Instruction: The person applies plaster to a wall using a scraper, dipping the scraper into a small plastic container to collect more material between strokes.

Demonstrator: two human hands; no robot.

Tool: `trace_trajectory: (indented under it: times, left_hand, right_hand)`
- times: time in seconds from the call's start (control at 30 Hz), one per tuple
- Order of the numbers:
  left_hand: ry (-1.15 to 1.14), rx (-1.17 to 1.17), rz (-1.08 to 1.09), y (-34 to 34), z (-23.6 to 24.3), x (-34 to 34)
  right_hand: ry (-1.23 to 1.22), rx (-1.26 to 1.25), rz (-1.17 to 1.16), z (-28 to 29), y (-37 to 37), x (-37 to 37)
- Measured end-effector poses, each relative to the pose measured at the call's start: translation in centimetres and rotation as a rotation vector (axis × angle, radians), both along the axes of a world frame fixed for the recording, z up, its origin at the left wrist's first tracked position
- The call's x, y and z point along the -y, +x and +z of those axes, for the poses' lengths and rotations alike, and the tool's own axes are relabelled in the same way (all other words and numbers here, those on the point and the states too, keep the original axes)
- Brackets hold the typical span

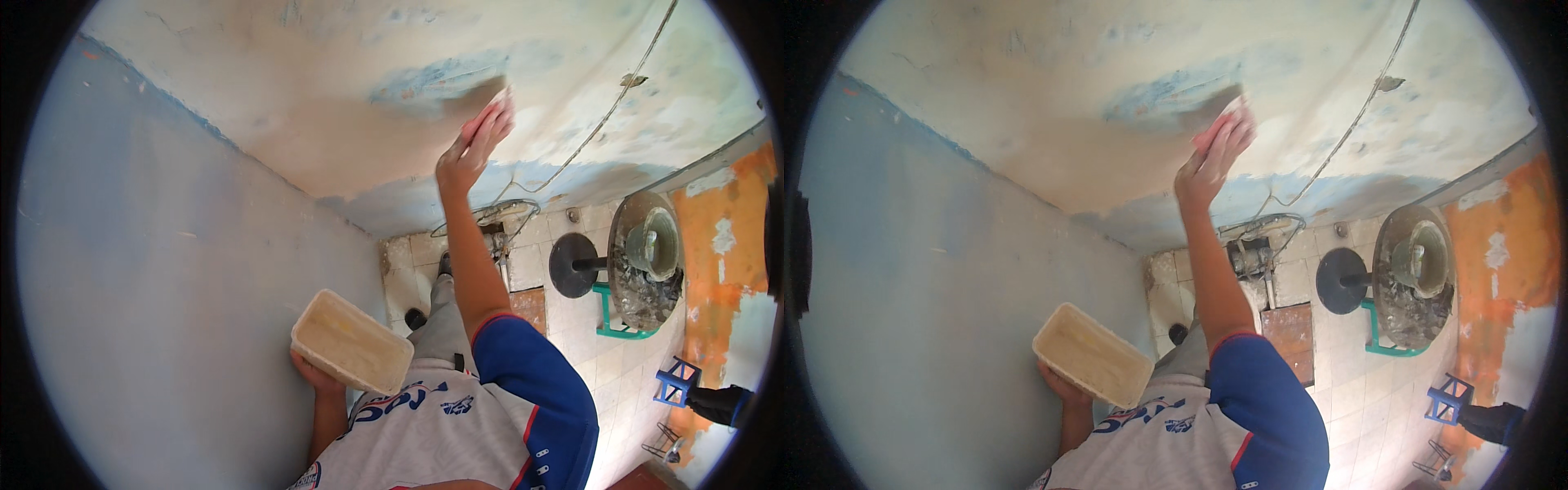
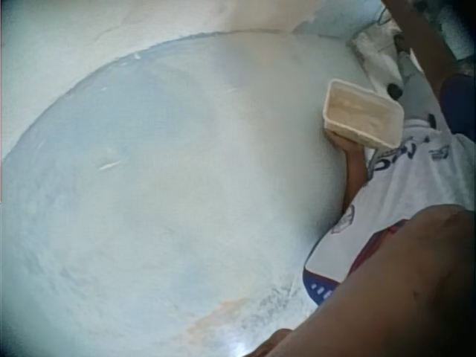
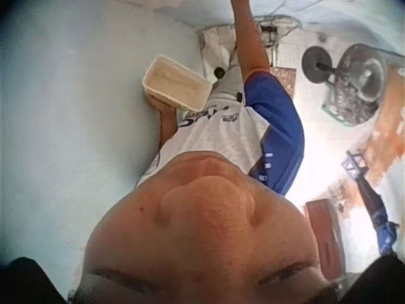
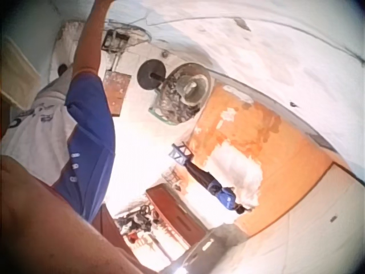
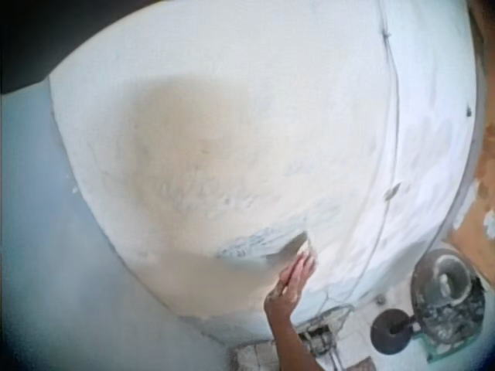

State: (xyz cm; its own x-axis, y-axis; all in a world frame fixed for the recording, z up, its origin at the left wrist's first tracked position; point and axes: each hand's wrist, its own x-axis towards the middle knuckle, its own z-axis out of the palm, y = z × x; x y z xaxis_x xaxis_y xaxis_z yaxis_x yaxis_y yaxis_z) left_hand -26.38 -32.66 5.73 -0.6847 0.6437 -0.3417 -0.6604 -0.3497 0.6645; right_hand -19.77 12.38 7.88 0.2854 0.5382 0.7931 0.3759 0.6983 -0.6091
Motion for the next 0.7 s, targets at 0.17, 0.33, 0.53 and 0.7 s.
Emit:
trace_trajectory:
  times: [0.17,0.33,0.53,0.7]
  left_hand:
    - [-0.005,0.051,-0.014,0.2,-0.5,-0.1]
    - [0.043,0.018,0.000,-0.2,-1.0,0.1]
    - [-0.007,0.070,0.029,0.1,-1.5,0.6]
    - [0.008,0.038,0.003,-0.3,-1.6,0.6]
  right_hand:
    - [0.103,0.256,0.217,0.8,-1.0,1.2]
    - [0.137,0.173,0.162,0.8,-0.6,1.2]
    - [0.108,0.275,0.151,-1.8,-0.7,-0.3]
    - [0.254,0.266,0.178,-1.4,0.4,0.1]
